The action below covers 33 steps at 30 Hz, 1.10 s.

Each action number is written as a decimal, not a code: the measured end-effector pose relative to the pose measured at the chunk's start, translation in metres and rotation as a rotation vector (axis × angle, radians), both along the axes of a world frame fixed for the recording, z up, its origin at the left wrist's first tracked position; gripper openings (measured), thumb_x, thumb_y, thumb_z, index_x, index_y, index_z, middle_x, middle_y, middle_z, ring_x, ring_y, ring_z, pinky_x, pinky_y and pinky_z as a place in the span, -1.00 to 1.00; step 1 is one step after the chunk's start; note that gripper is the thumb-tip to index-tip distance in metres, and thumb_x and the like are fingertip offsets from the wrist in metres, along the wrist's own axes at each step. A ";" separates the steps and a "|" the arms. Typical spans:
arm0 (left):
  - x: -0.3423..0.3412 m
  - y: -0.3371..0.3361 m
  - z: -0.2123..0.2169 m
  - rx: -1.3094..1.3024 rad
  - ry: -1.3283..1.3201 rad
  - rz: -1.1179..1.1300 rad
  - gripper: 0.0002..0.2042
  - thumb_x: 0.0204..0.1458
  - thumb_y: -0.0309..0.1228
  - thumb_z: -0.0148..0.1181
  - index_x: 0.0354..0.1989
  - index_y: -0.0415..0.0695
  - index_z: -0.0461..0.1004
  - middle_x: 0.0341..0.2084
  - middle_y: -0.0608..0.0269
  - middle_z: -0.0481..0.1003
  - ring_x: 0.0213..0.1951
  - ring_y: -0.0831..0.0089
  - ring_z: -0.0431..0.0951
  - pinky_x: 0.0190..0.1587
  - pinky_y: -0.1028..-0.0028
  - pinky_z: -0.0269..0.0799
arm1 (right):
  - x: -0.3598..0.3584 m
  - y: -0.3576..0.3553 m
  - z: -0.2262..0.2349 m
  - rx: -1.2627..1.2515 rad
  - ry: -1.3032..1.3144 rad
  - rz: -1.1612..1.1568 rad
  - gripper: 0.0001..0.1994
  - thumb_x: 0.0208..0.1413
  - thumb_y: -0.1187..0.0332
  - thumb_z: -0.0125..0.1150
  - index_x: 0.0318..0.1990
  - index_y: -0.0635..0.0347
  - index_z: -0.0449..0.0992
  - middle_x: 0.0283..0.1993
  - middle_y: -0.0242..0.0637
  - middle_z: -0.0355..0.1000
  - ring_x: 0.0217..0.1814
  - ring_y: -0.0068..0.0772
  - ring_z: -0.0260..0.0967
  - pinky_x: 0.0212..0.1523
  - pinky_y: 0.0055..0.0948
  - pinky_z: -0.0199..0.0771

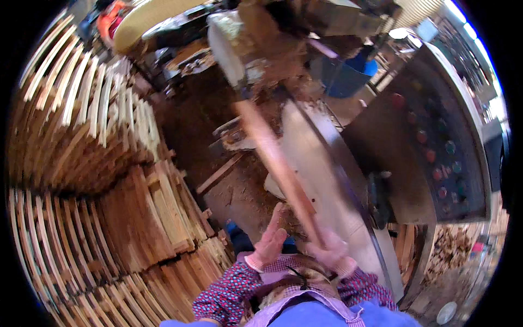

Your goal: The person picks up wood slats one at a time from a stack, passes them through a woodworking machine, and then organizes the processed slats into a different stack.

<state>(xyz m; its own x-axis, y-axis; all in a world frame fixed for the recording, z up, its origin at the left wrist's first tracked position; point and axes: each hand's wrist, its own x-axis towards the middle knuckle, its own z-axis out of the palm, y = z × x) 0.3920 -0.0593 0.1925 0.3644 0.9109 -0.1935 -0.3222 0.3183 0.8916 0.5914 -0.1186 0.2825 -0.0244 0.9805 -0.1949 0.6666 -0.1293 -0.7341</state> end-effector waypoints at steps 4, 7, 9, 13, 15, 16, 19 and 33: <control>-0.094 0.012 -0.059 0.029 0.732 0.206 -0.30 0.06 -0.44 0.15 0.38 -0.28 0.00 0.34 0.02 0.12 0.33 0.22 0.15 0.32 0.38 0.07 | 0.046 -0.051 -0.019 -0.011 -0.437 -0.144 -0.28 0.03 0.33 0.21 0.36 0.31 0.11 0.32 0.08 0.21 0.33 0.06 0.20 0.30 -0.18 0.21; -0.214 0.031 -0.087 -0.101 1.344 0.364 -0.13 -0.06 -0.25 0.31 0.38 -0.29 -0.06 0.32 -0.13 0.09 0.34 0.03 0.11 0.37 0.24 -0.01 | 0.066 -0.049 -0.048 0.253 -0.728 0.010 -0.39 0.10 0.33 0.13 0.30 0.39 0.18 0.28 0.16 0.23 0.32 0.20 0.17 0.33 -0.03 0.12; -0.292 0.028 -0.144 -0.294 1.769 0.407 0.00 -0.10 -0.15 0.35 0.41 -0.26 -0.19 0.34 -0.19 0.01 0.37 -0.05 0.02 0.40 0.16 -0.11 | 0.073 -0.018 -0.064 0.385 -0.843 0.076 -0.48 0.19 0.33 -0.01 0.27 0.42 0.22 0.28 0.20 0.21 0.31 0.30 0.15 0.34 0.09 0.05; -0.391 0.060 -0.178 -0.644 2.071 0.300 0.07 -0.17 -0.09 0.37 0.41 -0.21 -0.23 0.35 -0.17 -0.01 0.40 -0.10 -0.07 0.40 0.03 -0.17 | 0.080 0.112 -0.079 0.494 -0.943 0.095 -0.52 0.30 0.32 -0.08 0.31 0.37 0.18 0.35 0.17 0.12 0.40 0.19 0.03 0.37 -0.03 0.00; -0.407 0.065 -0.185 -0.595 2.148 0.243 0.05 -0.17 -0.12 0.37 0.41 -0.19 -0.21 0.33 -0.16 0.01 0.39 -0.08 -0.04 0.39 0.01 -0.13 | 0.079 0.181 -0.077 0.421 -0.960 0.119 -0.55 0.30 0.36 -0.10 0.32 0.28 0.19 0.38 0.09 0.10 0.43 0.11 0.00 0.40 -0.09 -0.03; -0.417 0.066 -0.191 -0.560 2.189 0.214 0.04 -0.18 -0.14 0.36 0.41 -0.18 -0.21 0.33 -0.15 0.03 0.38 -0.08 -0.02 0.38 0.01 -0.11 | 0.085 0.211 -0.088 0.381 -0.999 0.096 -0.55 0.29 0.38 -0.10 0.32 0.25 0.20 0.38 0.06 0.10 0.44 0.07 -0.02 0.41 -0.10 -0.04; -0.451 0.032 -0.214 -0.387 2.336 0.266 -0.02 -0.18 -0.20 0.34 0.40 -0.14 -0.15 0.34 -0.13 0.01 0.37 -0.07 0.02 0.37 0.00 -0.08 | 0.068 0.270 -0.107 0.419 -0.913 0.153 -0.54 0.29 0.39 -0.11 0.33 0.25 0.19 0.38 0.05 0.11 0.45 0.06 -0.01 0.41 -0.10 -0.04; -0.129 -0.018 -0.011 -0.172 -0.101 0.645 -0.42 -0.06 -0.46 0.23 0.18 -0.18 0.20 -0.20 0.05 0.51 -0.19 0.26 0.58 -0.09 0.31 0.56 | -0.133 0.069 0.005 -0.049 0.381 0.552 -0.30 0.11 0.16 0.23 0.31 0.33 0.12 0.26 0.13 0.18 0.29 -0.01 0.23 0.30 -0.28 0.22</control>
<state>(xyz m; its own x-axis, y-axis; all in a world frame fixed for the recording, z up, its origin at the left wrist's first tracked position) 0.2627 -0.0774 0.1820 -0.2184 0.9116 -0.3484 -0.5746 0.1684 0.8009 0.4588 -0.0500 0.2872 -0.5959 0.7945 -0.1174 0.3401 0.1172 -0.9330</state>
